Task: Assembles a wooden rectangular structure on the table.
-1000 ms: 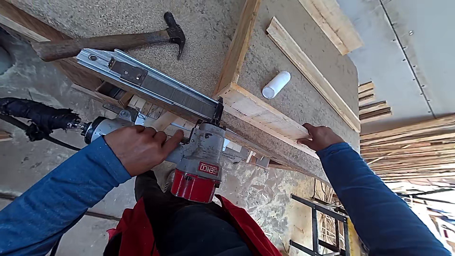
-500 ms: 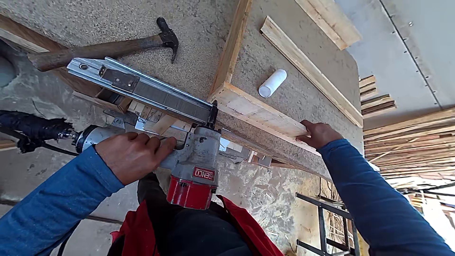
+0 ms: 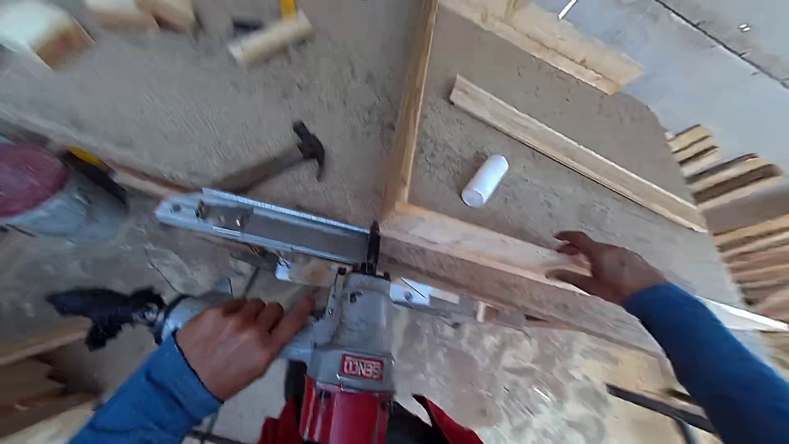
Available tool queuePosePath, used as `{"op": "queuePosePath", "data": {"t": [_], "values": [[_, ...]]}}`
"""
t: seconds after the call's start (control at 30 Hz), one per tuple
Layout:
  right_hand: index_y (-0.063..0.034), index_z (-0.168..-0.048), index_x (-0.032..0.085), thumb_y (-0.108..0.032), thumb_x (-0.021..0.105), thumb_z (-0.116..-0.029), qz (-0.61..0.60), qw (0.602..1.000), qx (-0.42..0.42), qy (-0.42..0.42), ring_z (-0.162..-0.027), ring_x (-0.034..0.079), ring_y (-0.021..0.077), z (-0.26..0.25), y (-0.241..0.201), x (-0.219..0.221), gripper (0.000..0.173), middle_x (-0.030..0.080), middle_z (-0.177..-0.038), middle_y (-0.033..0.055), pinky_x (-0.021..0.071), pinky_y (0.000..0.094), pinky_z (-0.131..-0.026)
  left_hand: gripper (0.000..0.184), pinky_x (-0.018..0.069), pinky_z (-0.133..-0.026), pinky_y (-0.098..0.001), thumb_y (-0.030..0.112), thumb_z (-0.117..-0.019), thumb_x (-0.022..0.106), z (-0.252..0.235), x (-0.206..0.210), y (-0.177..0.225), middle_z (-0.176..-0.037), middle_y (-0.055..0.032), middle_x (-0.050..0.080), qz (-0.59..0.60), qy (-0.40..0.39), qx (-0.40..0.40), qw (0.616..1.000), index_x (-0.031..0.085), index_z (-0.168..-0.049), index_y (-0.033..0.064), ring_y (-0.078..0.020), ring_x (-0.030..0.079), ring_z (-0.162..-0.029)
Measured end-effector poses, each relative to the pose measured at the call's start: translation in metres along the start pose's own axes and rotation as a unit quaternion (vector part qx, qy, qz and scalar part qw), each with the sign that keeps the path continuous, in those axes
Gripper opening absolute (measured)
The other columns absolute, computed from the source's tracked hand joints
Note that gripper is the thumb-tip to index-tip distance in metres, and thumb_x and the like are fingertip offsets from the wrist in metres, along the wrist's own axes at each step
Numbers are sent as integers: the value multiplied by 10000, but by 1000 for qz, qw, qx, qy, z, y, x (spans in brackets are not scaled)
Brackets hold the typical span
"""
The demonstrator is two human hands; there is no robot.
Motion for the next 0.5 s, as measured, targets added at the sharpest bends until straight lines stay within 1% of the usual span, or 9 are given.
{"op": "queuePosePath", "data": {"t": [0.07, 0.1, 0.17, 0.23, 0.27, 0.3, 0.37, 0.43, 0.5], "values": [[-126, -1452, 526, -532, 856, -766, -54, 997, -16, 50, -1009, 731, 322, 1, 4, 0, 863, 746, -1127, 91, 569, 636, -870, 598, 554, -518, -406, 172, -840, 755, -8, -18, -29, -740, -74, 655, -16, -16, -22, 999, 618, -1420, 142, -265, 660, -585], [-101, -1441, 535, -555, 832, -780, -73, 995, -24, 69, -1016, 733, 325, 3, 3, -1, 855, 748, -1121, 102, 566, 635, -885, 652, 565, -520, -420, 178, -784, 804, -14, -26, -47, -746, -72, 671, -21, -15, -40, 999, 627, -1411, 151, -265, 671, -589], [-74, -1423, 546, -656, 724, -821, -91, 991, -32, 90, -1004, 738, 322, 6, -2, 1, 855, 750, -1098, 110, 568, 626, -893, 741, 572, -502, -491, 211, -711, 869, -29, -38, -95, -780, -77, 707, -30, -22, -97, 995, 622, -1409, 192, -286, 690, -588], [-98, -1417, 562, -735, 637, -839, -91, 991, -13, 97, -982, 747, 306, 8, -6, 8, 863, 758, -1085, 97, 574, 616, -870, 733, 554, -519, -597, 310, -771, 853, -48, -42, -154, -772, -114, 719, -39, -64, -180, 981, 578, -1447, 240, -356, 692, -595], [-103, -1409, 577, -690, 658, -858, -99, 990, 4, 98, -963, 746, 327, 8, -10, 9, 809, 756, -1077, 116, 572, 633, -850, 700, 543, -570, -653, 373, -815, 832, -58, -42, -187, -781, -163, 722, -38, -91, -226, 969, 566, -1450, 248, -416, 700, -651], [-95, -1391, 591, -617, 675, -884, -108, 989, 22, 101, -937, 742, 364, 8, -14, 7, 733, 751, -1058, 146, 565, 663, -821, 717, 533, -643, -704, 428, -847, 816, -69, -40, -220, -842, -221, 728, -28, -116, -270, 955, 534, -1483, 253, -475, 704, -741], [-67, -1389, 589, -512, 665, -953, -142, 983, 82, 88, -942, 718, 470, 10, -26, -5, 627, 738, -1066, 228, 519, 745, -815, 753, 481, -728, -793, 411, -862, 821, -87, -26, -281, -952, -327, 707, 2, -126, -330, 936, 498, -1517, 226, -582, 675, -867], [-66, -1411, 563, -578, 533, -1006, -166, 973, 146, 70, -960, 696, 516, 5, -38, -16, 653, 722, -1078, 263, 486, 780, -827, 736, 422, -779, -857, 405, -875, 814, -106, -5, -333, -1075, -393, 665, 20, -109, -361, 926, 504, -1501, 175, -657, 624, -971], [-101, -1403, 565, -673, 402, -1003, -203, 962, 168, 79, -966, 705, 468, -14, -62, -24, 717, 728, -1053, 229, 498, 747, -851, 673, 392, -846, -874, 459, -926, 742, -125, 3, -355, -1211, -408, 615, 21, -67, -349, 934, 535, -1453, 96, -672, 577, -1087]]}}
Point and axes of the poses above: each hand's wrist, its own z-axis away from the middle knuckle, its own x-axis out of the palm, y = z × x, the point moved 8 cm from there along -z, towards the middle knuckle
